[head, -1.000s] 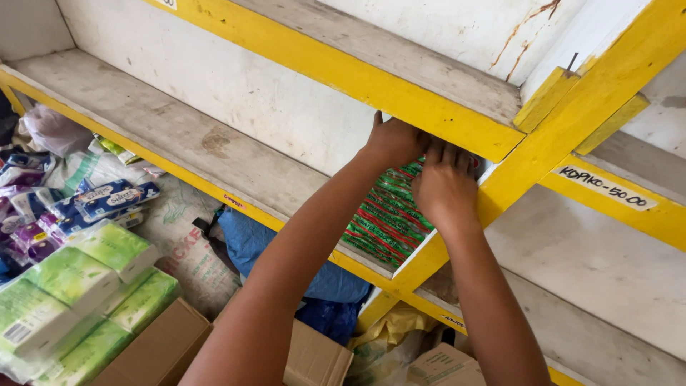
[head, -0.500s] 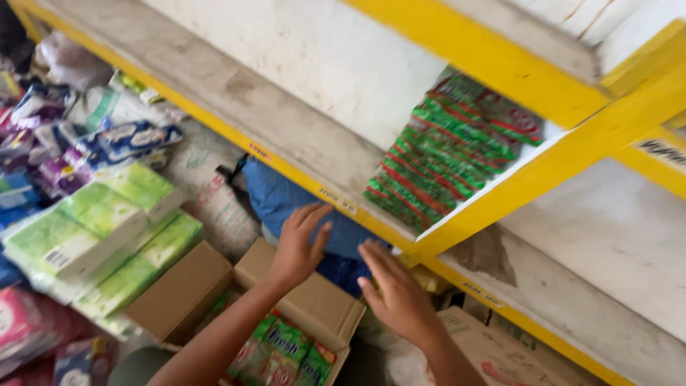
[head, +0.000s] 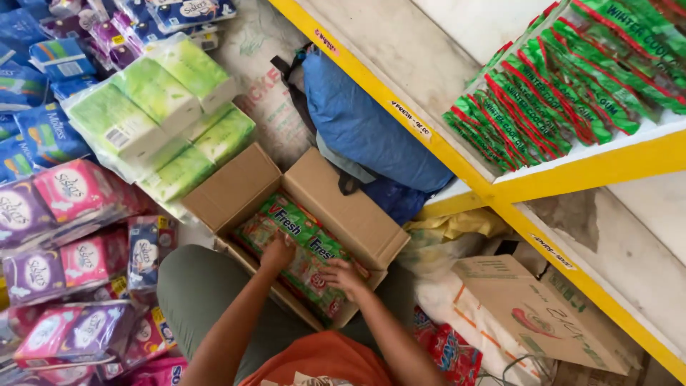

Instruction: Organizing and stocking shelves with packets of VFresh gum from a box on the floor.

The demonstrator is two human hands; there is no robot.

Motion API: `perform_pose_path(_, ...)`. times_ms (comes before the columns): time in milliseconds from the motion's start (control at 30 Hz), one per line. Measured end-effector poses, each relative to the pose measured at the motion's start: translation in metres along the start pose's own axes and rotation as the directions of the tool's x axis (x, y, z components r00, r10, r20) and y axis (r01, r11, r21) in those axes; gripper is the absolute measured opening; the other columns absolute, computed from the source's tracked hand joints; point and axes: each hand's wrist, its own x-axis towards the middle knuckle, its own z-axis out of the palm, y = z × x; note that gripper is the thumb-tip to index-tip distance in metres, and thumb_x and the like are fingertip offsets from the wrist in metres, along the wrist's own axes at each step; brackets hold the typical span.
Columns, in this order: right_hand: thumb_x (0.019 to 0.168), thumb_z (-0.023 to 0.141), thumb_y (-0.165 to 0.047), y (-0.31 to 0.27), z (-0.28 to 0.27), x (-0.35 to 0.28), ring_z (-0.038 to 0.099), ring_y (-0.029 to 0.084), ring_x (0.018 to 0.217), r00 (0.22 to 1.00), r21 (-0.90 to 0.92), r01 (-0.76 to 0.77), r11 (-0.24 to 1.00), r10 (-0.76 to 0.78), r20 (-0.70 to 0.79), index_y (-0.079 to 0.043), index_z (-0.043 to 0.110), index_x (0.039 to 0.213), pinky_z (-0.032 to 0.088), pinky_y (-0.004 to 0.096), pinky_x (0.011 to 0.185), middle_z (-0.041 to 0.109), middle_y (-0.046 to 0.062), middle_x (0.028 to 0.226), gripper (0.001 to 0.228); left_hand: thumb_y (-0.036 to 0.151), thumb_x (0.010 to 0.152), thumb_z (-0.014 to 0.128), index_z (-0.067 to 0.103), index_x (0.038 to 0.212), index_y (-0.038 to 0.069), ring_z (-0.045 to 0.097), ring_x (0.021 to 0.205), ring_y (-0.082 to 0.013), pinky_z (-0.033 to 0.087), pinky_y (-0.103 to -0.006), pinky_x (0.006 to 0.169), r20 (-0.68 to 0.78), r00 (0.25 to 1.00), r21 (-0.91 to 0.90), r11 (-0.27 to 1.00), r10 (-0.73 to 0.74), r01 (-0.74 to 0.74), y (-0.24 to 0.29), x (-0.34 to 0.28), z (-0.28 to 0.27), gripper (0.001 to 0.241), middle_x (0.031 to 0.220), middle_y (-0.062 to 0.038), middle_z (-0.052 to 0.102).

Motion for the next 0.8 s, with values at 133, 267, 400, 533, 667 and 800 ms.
perform_pose_path(133, 0.097, 0.06, -0.018, 0.023, 0.019, 0.017, 0.072, 0.031, 0.111, 0.994, 0.414, -0.085, 0.906, 0.047, 0.102, -0.012, 0.058, 0.129, 0.058, 0.046, 0.094, 0.07, 0.015, 0.127, 0.033, 0.036, 0.089, 0.068, 0.024, 0.155, 0.001, 0.039, 0.137, -0.0517, 0.037, -0.06, 0.108, -0.207, 0.973, 0.149, 0.98, -0.102, 0.134, -0.014, 0.01, 0.001, 0.087, 0.155, -0.028, 0.036)
perform_pose_path(267, 0.097, 0.057, -0.025, 0.025, 0.043, 0.02, 0.07, 0.028, 0.114, 0.988, 0.449, -0.147, 0.881, 0.11, 0.107, -0.019, 0.056, 0.129, 0.055, 0.046, 0.092, 0.07, 0.011, 0.132, 0.032, 0.043, 0.08, 0.075, 0.022, 0.158, 0.003, 0.025, 0.149, -0.0494, 0.028, -0.0594, 0.119, -0.177, 0.961, 0.269, 0.928, -0.215, 0.257, -0.046, 0.043, -0.009, 0.101, 0.161, -0.026, 0.026)
perform_pose_path(400, 0.095, 0.057, -0.031, 0.033, 0.053, 0.035, 0.07, 0.029, 0.111, 0.985, 0.44, -0.157, 0.884, 0.107, 0.137, -0.018, 0.06, 0.13, 0.054, 0.047, 0.091, 0.071, 0.01, 0.131, 0.037, 0.05, 0.079, 0.074, 0.021, 0.157, 0.004, 0.027, 0.146, -0.0495, 0.027, -0.0551, 0.118, -0.147, 0.966, 0.284, 0.926, -0.215, 0.249, -0.036, 0.045, -0.028, 0.104, 0.158, -0.028, 0.03)
perform_pose_path(533, 0.095, 0.063, -0.031, 0.028, 0.056, 0.037, 0.07, 0.03, 0.111, 0.989, 0.405, -0.138, 0.904, 0.106, 0.102, -0.017, 0.058, 0.129, 0.055, 0.05, 0.094, 0.07, 0.012, 0.126, 0.037, 0.058, 0.086, 0.066, 0.039, 0.149, 0.001, 0.045, 0.138, -0.0454, 0.037, -0.052, 0.115, -0.141, 0.967, 0.44, 0.862, -0.211, 0.252, -0.062, 0.056, -0.018, 0.089, 0.151, -0.03, 0.045)
perform_pose_path(667, 0.092, 0.062, -0.036, -0.008, 0.06, 0.006, 0.067, 0.027, 0.106, 0.989, 0.393, -0.146, 0.908, 0.147, 0.029, -0.029, 0.057, 0.133, 0.054, 0.047, 0.092, 0.068, 0.008, 0.123, 0.042, 0.061, 0.094, 0.055, 0.062, 0.135, 0.006, 0.065, 0.126, -0.0391, 0.051, -0.0524, 0.105, -0.009, 0.954, 0.439, 0.856, -0.3, 0.274, -0.035, 0.033, -0.031, 0.069, 0.14, -0.024, 0.064)
perform_pose_path(800, 0.093, 0.063, -0.036, 0.031, 0.034, 0.039, 0.068, 0.029, 0.104, 0.99, 0.475, -0.137, 0.869, 0.128, 0.051, -0.016, 0.055, 0.134, 0.058, 0.048, 0.089, 0.068, 0.009, 0.127, 0.046, 0.057, 0.086, 0.063, 0.071, 0.122, 0.009, 0.067, 0.117, -0.04, 0.054, -0.0511, 0.098, -0.08, 0.973, 0.356, 0.906, -0.216, 0.23, -0.049, 0.037, -0.021, 0.06, 0.129, -0.024, 0.068)
